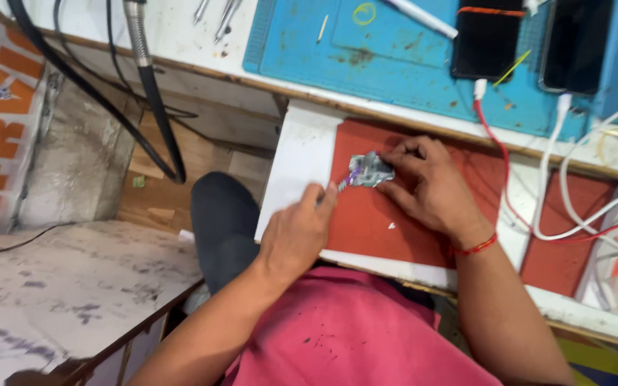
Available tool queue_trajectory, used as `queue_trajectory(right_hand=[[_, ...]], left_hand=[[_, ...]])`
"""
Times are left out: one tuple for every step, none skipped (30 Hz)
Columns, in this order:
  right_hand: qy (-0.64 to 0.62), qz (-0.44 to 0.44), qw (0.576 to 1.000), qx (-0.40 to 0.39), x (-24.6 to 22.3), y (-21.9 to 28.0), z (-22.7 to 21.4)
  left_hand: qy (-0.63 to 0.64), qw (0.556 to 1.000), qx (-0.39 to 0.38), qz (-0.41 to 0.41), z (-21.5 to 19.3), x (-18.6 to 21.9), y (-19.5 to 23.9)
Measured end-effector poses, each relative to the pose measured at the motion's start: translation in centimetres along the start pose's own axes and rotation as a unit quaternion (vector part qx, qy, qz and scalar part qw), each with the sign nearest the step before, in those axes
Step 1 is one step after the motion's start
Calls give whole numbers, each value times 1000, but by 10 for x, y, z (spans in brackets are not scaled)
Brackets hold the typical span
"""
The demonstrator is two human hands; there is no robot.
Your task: The person cleans a small electronic circuit board by repeatedly rubbing its surface with a small brush. The person holds the board steady with one hand while scrubbing with the other, occasionally flipping the board to access different areas. The work takes place on a red mat on a cluttered workbench.
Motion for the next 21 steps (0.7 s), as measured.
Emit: queue_trajectory(right_hand=[[-12,-5,1000,3,-2,-1,1],[-24,-10,1000,5,-2,-3,-2],[-13,-18,1000,8,-3,-4,-3],[-2,-25,1000,12,-2,-5,-4],[3,-29,1000,8,-3,-2,-2],[1,-30,1000,5,-3,0,1],[7,-35,999,6,-2,-2,-2],[12,-40,999,6,-3,-2,-4],[2,-29,1000,-4,-4,-4,-7],[-8,-18,1000,-14,-5,-5,-8],[-24,-2,999,-26,-7,-3,-6],[-15,9,1000,-18,-6,-3,-5],[-8,22,1000,-11,-6,-3,-5],[0,35,999,-3,-6,-1,-3],[-4,24,1000,-3,-6,0,-3],[-8,14,1000,-3,-7,2,-2],[-13,0,1000,-1,-7,0,-3],[-4,-9,1000,1,-5,-2,-7],[-2,-14,1000,1,-5,-1,-6],[0,-19,1000,1,-4,1,-4],[-8,-5,1000,0,-3,3,-2]], left_hand=[[-6,1000,-9,20,-3,6,5],[-12,999,-18,40,-6,10,3],[-6,1000,-13,17,-8,8,1],[0,1000,-8,-6,-8,5,-2],[6,999,-9,-35,-9,4,2],[1,999,-18,-27,-8,3,3],[-2,1000,-19,-15,-4,4,-2],[-4,1000,-21,-3,-1,6,-4],[-4,1000,-5,2,-1,9,-6],[-3,1000,10,6,-1,13,-6],[-3,1000,18,10,-2,16,-1],[1,1000,26,-1,0,15,-3],[5,999,31,-11,3,13,-7],[9,999,37,-22,4,11,-6],[14,999,35,-7,4,15,-1],[18,999,34,8,1,20,10],[20,999,34,22,-3,19,14],[10,999,35,-9,-4,11,11],[-1,999,27,-43,-5,1,10],[-12,997,20,-76,-6,-6,9],[3,998,1,-68,-4,-7,11]])
Point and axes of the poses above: each hand's wrist, its own y-axis away from the middle knuckle, its own z-axis out of the palm, x = y × z, the point moved 1 cm from there along -y, towards the middle knuckle, and after that the axes turned 10 degrees about -y, right-handed, at the moved point
